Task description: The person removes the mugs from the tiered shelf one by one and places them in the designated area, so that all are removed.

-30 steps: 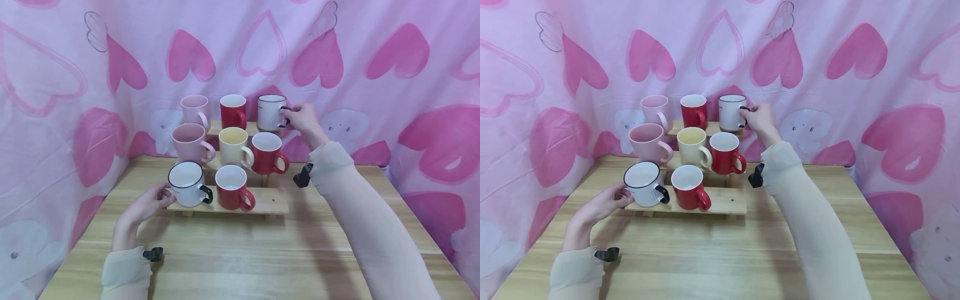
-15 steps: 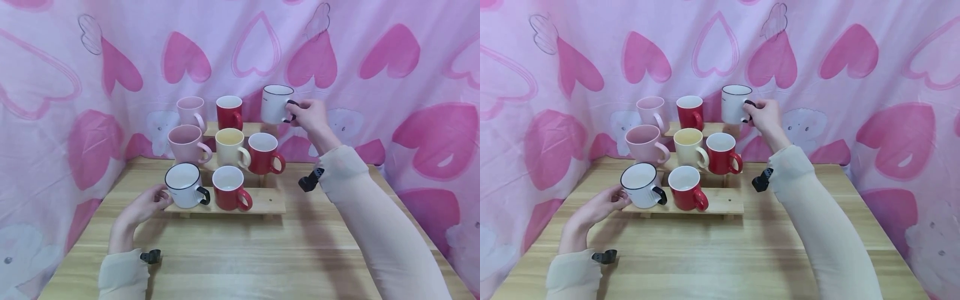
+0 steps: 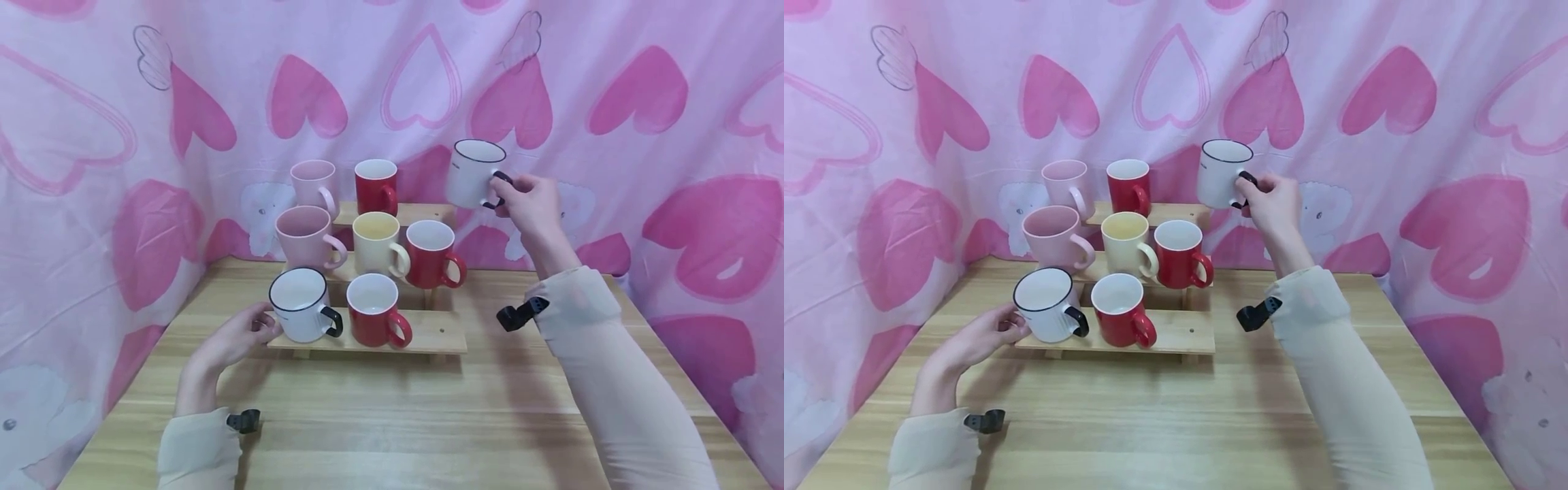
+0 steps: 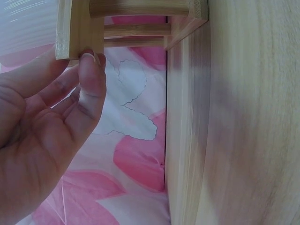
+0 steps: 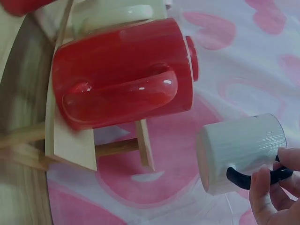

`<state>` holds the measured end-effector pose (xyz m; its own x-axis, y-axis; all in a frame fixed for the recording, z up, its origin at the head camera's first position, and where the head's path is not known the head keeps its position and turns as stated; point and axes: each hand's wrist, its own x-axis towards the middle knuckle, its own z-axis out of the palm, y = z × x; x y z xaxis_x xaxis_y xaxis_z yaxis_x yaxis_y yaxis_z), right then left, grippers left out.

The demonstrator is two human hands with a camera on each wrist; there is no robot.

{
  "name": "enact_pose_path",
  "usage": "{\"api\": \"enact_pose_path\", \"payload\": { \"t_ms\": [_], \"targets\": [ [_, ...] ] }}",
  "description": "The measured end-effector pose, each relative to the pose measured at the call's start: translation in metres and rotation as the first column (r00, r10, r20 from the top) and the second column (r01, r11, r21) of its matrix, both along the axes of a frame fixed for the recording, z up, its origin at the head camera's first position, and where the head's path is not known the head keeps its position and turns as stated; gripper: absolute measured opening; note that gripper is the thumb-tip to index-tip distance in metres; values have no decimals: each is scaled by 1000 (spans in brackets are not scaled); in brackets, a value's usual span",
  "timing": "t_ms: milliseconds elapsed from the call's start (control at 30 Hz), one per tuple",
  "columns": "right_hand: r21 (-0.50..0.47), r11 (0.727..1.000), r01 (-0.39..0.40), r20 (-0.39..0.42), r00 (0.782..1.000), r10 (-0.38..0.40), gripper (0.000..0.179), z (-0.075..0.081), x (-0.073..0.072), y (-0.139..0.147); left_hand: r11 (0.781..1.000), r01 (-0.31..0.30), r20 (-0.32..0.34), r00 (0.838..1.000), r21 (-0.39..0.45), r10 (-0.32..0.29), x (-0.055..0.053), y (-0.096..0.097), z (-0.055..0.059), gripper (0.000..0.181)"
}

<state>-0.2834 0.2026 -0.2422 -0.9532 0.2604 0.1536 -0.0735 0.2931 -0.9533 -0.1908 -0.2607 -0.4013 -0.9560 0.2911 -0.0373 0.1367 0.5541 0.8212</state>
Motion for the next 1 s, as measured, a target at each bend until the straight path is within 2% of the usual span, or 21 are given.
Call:
{"api": "enact_pose_path", "payload": {
  "t_ms": [233, 433, 633, 767, 1000],
  "targets": [
    [-54, 997, 58, -130, 989, -65, 34, -21, 10, 6, 1000, 6, -2, 1000, -21, -6, 0, -1, 0, 44],
    [-137, 983, 121, -165, 976, -143, 29, -45, 18, 11, 999, 6, -3, 1000, -35, -6, 2, -2, 0, 45],
    [-204, 961, 189, -173, 959, -225, 26, -72, 23, 16, 999, 9, -16, 1000, -32, -10, -1, 0, 1, 46],
    [-145, 955, 260, -139, 950, -279, 26, -94, 27, 19, 999, 7, -10, 1000, -33, -8, -1, 0, 0, 46],
    [-140, 945, 295, -114, 943, -311, 28, -137, 28, 20, 1000, 9, -3, 1000, -24, -9, -1, -1, -1, 42]
  ]
}}
